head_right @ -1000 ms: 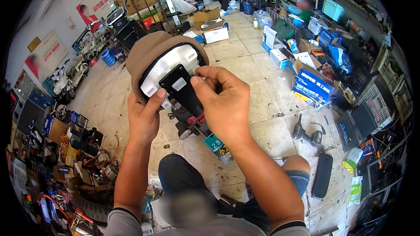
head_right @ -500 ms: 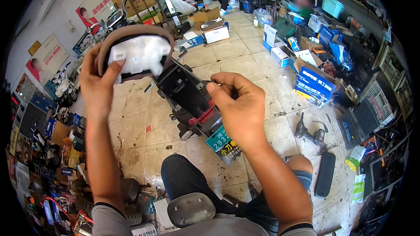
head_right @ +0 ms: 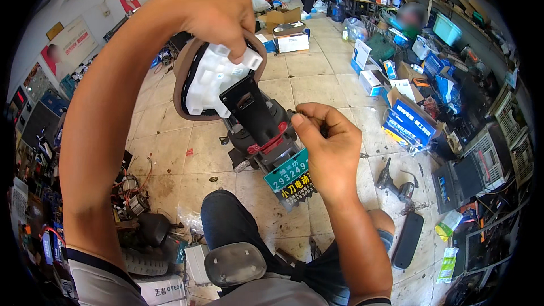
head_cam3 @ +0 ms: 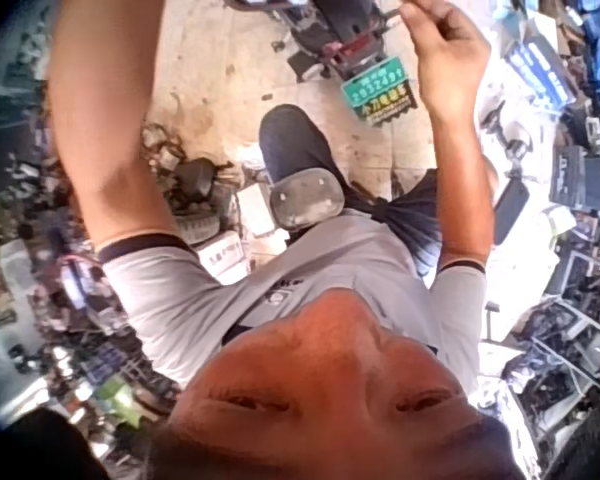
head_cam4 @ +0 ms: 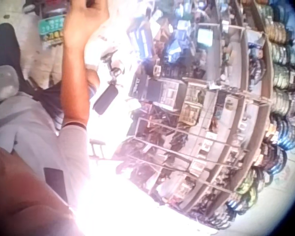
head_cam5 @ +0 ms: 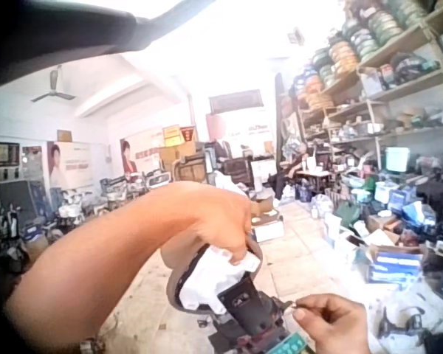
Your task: The person inserts a white foam insert into a brown scooter seat cushion. They then use a cordless drill to secure the seat to the scooter's rear frame with screws and finally attach a grey plastic cover to the bottom of the seat.
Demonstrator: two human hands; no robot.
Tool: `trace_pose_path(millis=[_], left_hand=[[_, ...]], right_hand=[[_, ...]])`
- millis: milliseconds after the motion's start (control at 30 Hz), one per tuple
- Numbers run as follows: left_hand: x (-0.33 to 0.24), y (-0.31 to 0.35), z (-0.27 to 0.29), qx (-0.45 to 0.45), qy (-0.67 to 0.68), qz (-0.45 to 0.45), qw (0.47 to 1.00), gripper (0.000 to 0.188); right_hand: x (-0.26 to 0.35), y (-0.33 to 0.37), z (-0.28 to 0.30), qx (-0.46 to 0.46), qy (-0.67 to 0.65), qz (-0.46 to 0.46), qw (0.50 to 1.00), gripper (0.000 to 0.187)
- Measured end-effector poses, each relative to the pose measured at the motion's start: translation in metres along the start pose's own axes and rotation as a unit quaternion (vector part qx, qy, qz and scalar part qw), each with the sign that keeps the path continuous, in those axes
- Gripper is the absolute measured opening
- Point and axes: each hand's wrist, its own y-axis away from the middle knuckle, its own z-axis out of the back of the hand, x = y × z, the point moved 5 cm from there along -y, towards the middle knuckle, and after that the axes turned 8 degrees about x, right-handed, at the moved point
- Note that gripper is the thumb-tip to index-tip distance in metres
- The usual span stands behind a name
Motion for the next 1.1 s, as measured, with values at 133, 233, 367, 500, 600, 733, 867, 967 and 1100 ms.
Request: trace_pose_path(millis=[133, 233, 367, 500, 600, 733, 867, 967, 1100], left_hand=[[-0.021, -0.024, 0.002, 0.051, -0.095, -0.039, 0.993, 0.039], [-0.031, -0.041, -0.003, 0.059, -0.119, -0.019, 0.991, 0.039], [-0.045, -0.055, -0.014, 0.086, -0.107, -0.005, 0.991, 0.039], [-0.057, -0.063, -0.025, 0.144, -0.129, -0.009, 0.981, 0.04], [-0.06, -0.067, -0.029, 0.164, -0.139, 0.019, 0.976, 0.041], [-0.059, -0.071, -0.035, 0.196, -0.153, 0.026, 0.968, 0.044], [-0.057, -0.078, -0.039, 0.217, -0.164, 0.017, 0.962, 0.044], [-0.058, -0.082, -0.041, 0.227, -0.176, 0.009, 0.958, 0.043], [-0.056, -0.079, -0.036, 0.209, -0.166, -0.01, 0.964, 0.042]], right_hand=[[-0.003, 0.005, 0.012, -0.006, -0.004, -0.003, 1.0, 0.017], [-0.008, 0.005, 0.02, -0.007, -0.022, -0.004, 1.0, 0.017], [-0.012, 0.004, 0.028, 0.002, -0.024, 0.01, 1.0, 0.023], [-0.016, 0.007, 0.036, -0.006, -0.026, 0.004, 1.0, 0.022], [-0.018, 0.008, 0.041, -0.01, -0.027, 0.0, 1.0, 0.022], [-0.019, 0.008, 0.044, -0.014, -0.026, -0.001, 1.0, 0.023], [-0.02, 0.007, 0.043, -0.014, -0.043, -0.006, 0.999, 0.023], [-0.022, 0.008, 0.041, -0.007, -0.052, -0.005, 0.999, 0.022], [-0.03, 0.011, 0.034, 0.011, -0.045, -0.028, 0.999, 0.021]])
